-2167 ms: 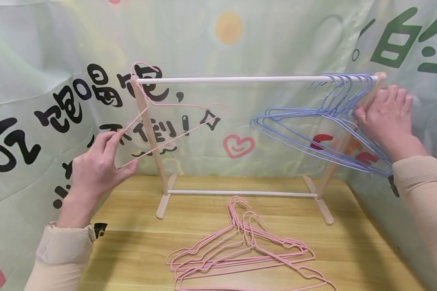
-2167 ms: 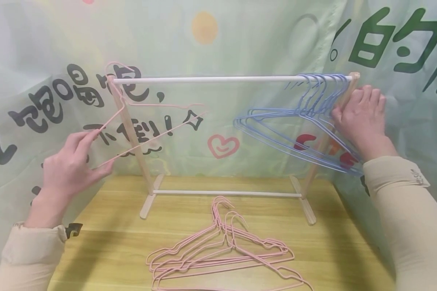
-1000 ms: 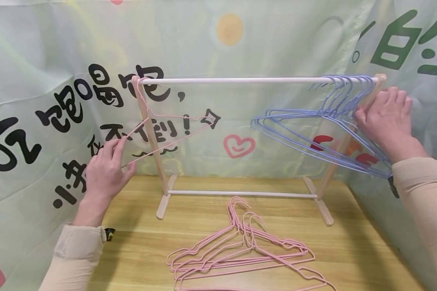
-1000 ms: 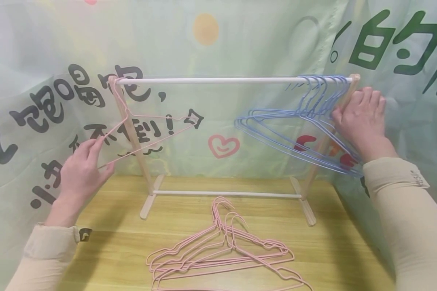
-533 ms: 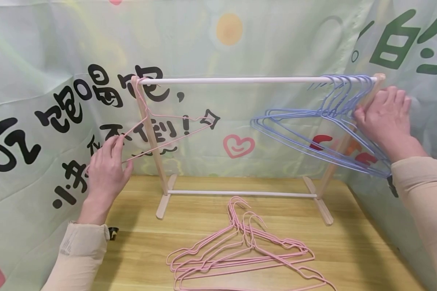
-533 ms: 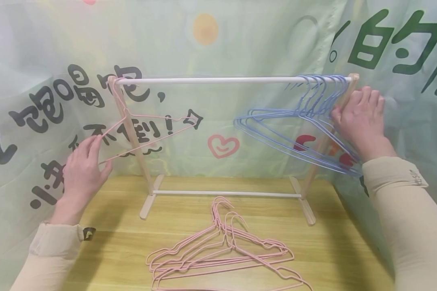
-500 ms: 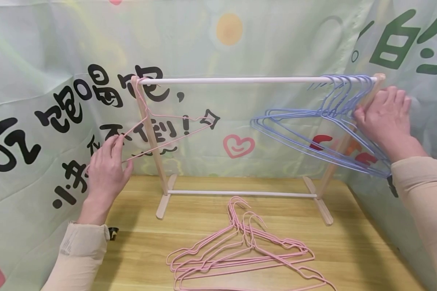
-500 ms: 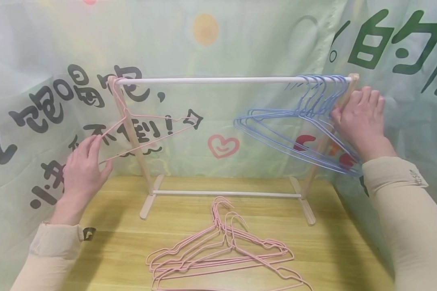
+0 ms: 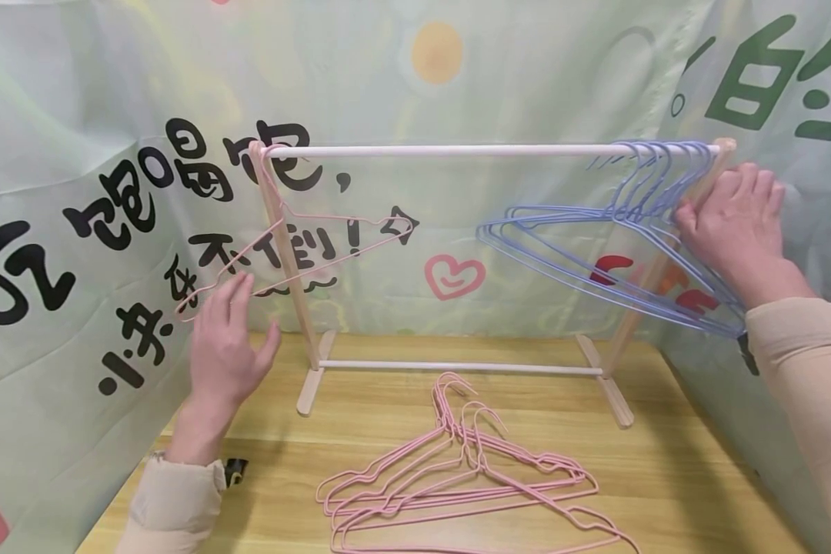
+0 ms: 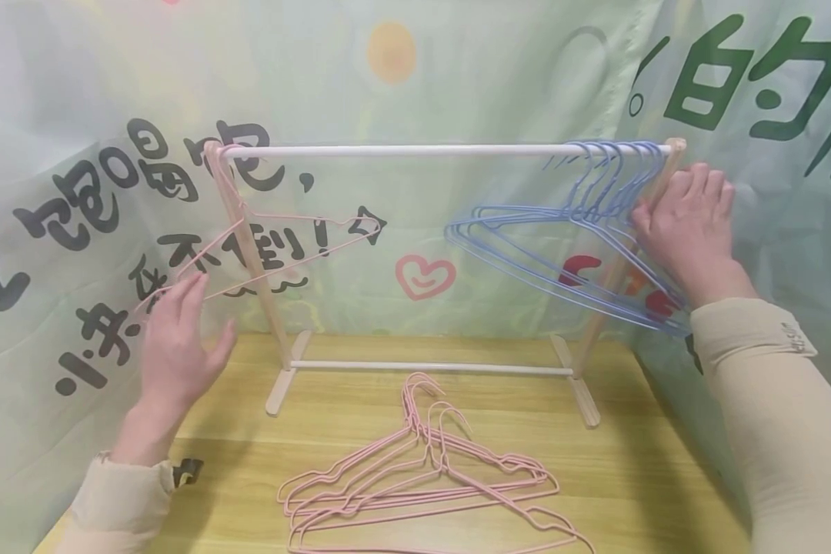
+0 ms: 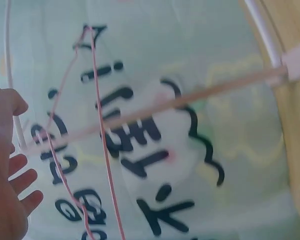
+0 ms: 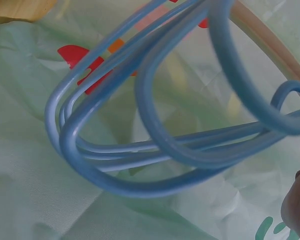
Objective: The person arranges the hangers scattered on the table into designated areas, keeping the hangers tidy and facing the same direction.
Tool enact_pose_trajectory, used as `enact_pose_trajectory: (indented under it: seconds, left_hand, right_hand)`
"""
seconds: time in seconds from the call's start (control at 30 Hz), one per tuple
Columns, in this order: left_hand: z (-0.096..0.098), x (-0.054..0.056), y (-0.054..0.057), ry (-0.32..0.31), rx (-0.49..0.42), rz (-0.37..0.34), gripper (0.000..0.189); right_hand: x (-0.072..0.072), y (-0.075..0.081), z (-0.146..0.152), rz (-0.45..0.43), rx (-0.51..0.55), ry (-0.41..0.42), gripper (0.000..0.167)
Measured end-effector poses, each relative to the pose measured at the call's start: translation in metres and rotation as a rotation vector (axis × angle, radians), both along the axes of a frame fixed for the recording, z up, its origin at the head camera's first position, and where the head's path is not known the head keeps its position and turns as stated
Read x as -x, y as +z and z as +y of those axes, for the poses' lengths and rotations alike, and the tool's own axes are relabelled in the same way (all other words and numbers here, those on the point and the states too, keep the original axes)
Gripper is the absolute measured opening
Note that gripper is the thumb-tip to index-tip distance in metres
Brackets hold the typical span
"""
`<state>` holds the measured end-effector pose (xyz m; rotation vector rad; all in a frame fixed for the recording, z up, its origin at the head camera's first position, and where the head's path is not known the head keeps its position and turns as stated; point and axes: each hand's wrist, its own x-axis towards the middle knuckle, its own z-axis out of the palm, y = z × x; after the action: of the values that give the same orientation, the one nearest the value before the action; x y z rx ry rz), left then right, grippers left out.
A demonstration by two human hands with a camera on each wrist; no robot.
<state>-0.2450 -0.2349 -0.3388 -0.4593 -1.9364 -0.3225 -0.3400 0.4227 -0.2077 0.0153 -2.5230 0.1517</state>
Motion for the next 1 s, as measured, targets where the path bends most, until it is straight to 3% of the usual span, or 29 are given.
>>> enact_pose_trajectory:
  seconds: [0.23, 0.63, 0.8, 1.0]
  left_hand:
    - [0.039, -0.014, -0.022, -0.134, 0.019, -0.052, 0.065]
    - [0.101, -0.042, -0.072, -0.399, 0.186, -0.267, 0.069]
    - [0.12, -0.057, -0.097, -0.453, 0.305, -0.387, 0.067]
    - [0.135, -0.07, -0.118, -0.545, 0.497, -0.521, 0.081]
  right_hand:
    - [0.001, 0.001, -0.001, -0.01, -0.002, -0.01, 0.047]
    - [0.001, -0.001, 0.001, -0.012, -0.002, -0.01, 0.048]
    - [0.001, 0.0, 0.001, -0.003, -0.005, -0.005, 0.048]
    - [0.0, 0.0, 0.001, -0.004, -0.002, -0.004, 0.048]
